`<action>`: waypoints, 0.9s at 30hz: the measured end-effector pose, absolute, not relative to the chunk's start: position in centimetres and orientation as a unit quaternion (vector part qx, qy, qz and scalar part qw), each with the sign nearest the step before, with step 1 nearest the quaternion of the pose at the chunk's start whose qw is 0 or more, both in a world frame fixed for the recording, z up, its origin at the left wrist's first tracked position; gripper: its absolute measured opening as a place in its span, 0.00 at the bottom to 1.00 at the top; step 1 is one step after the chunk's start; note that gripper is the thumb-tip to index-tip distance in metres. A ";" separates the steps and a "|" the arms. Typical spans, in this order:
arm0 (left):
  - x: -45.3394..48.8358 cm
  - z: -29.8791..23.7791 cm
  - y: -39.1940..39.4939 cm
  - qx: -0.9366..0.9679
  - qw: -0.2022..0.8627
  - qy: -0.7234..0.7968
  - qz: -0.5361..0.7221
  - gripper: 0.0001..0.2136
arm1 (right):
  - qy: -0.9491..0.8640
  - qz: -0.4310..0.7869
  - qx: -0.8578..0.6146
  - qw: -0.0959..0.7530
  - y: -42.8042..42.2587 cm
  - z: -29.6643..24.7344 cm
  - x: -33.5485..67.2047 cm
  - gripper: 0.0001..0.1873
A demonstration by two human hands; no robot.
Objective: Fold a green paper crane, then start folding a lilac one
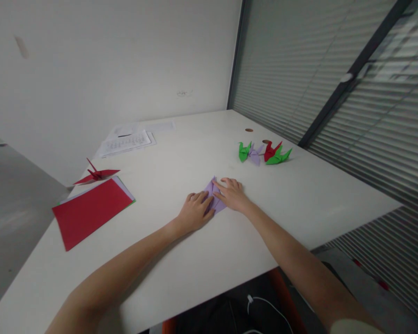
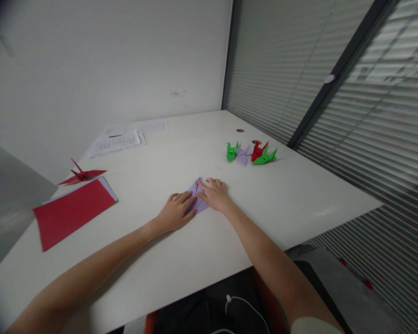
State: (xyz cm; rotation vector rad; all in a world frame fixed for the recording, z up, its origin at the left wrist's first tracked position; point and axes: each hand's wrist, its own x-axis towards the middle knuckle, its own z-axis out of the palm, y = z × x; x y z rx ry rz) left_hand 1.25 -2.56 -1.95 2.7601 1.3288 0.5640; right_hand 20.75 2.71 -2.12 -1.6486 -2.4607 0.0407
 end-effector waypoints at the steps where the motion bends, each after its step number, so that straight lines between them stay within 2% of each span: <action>1: 1.3 -1.9 -2.6 0.887 0.010 0.424 0.182 0.18 | -0.828 0.016 -0.553 0.087 2.8 -2.1 20.8 0.30; 8: 1.4 -1.0 -3.0 0.876 0.009 0.446 0.182 0.15 | -0.868 0.045 -0.488 0.079 2.8 -1.8 20.8 0.34; 16: 1.4 -0.7 -2.5 0.866 0.032 0.454 0.208 0.12 | -0.893 0.039 -0.441 0.086 2.3 -2.3 20.1 0.31; 27: 1.0 -2.6 -1.8 0.884 0.038 0.404 0.231 0.18 | -0.894 0.065 -0.435 0.085 2.4 -2.3 20.2 0.39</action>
